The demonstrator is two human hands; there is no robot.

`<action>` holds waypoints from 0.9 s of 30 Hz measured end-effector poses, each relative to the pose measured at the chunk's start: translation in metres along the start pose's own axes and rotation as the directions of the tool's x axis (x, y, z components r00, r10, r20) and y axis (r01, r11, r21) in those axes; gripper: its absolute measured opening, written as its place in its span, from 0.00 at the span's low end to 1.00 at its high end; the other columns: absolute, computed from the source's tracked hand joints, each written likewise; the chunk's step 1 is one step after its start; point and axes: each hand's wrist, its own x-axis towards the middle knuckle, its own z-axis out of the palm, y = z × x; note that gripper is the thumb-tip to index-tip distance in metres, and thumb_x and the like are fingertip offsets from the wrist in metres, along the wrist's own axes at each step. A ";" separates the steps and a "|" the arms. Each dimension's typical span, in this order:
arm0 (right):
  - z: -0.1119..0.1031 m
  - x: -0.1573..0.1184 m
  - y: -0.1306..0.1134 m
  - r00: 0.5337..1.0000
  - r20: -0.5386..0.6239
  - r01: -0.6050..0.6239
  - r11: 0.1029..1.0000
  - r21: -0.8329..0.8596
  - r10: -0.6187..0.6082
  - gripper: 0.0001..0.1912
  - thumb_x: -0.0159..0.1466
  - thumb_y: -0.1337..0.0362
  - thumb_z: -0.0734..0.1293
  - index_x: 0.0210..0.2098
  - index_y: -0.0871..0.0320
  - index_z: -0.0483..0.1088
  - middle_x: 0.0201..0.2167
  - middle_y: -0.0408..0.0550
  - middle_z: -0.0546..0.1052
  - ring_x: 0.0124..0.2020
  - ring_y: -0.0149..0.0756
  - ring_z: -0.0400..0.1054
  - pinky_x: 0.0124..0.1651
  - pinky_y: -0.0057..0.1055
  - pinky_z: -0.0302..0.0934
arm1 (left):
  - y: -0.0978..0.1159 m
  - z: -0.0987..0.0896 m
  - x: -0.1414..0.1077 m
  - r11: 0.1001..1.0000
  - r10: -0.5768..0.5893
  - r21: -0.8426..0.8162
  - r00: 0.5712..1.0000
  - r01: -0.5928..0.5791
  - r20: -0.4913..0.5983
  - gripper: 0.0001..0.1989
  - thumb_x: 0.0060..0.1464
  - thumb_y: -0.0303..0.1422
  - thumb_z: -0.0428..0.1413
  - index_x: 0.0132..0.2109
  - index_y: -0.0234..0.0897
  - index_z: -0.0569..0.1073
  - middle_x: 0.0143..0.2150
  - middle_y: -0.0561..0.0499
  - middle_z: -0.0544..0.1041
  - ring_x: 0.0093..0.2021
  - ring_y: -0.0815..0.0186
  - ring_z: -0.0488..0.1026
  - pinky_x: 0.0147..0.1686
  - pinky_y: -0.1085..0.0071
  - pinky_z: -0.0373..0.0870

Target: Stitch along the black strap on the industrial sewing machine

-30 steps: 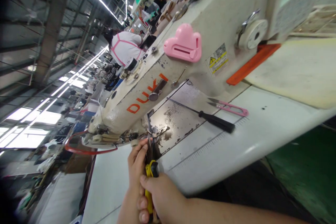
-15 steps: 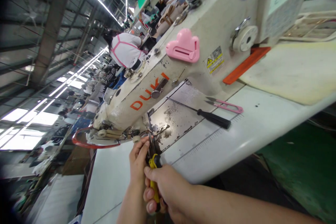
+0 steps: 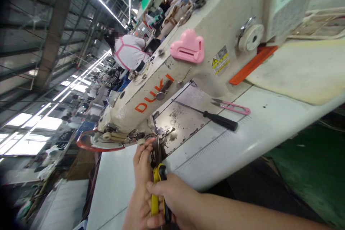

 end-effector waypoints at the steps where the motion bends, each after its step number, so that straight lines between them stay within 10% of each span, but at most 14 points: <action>1: 0.000 -0.001 -0.001 1.000 0.001 -0.009 1.000 0.002 0.009 0.15 0.75 0.62 0.58 0.37 0.63 0.70 0.25 0.54 0.81 0.21 0.32 0.78 0.25 0.20 0.67 | 0.001 0.000 0.000 1.000 0.010 0.002 1.000 -0.010 -0.005 0.18 0.63 0.45 0.58 0.50 0.40 0.85 0.50 0.45 0.81 0.55 0.53 0.75 0.60 0.58 0.68; 27: 0.006 -0.008 -0.006 0.999 -0.047 -0.018 0.999 -0.029 0.017 0.16 0.76 0.65 0.56 0.35 0.61 0.69 0.24 0.49 0.80 0.20 0.30 0.76 0.24 0.19 0.67 | 0.016 0.002 -0.001 0.999 -0.031 0.022 0.999 0.030 0.030 0.17 0.60 0.41 0.58 0.50 0.41 0.86 0.51 0.45 0.82 0.54 0.53 0.76 0.57 0.58 0.70</action>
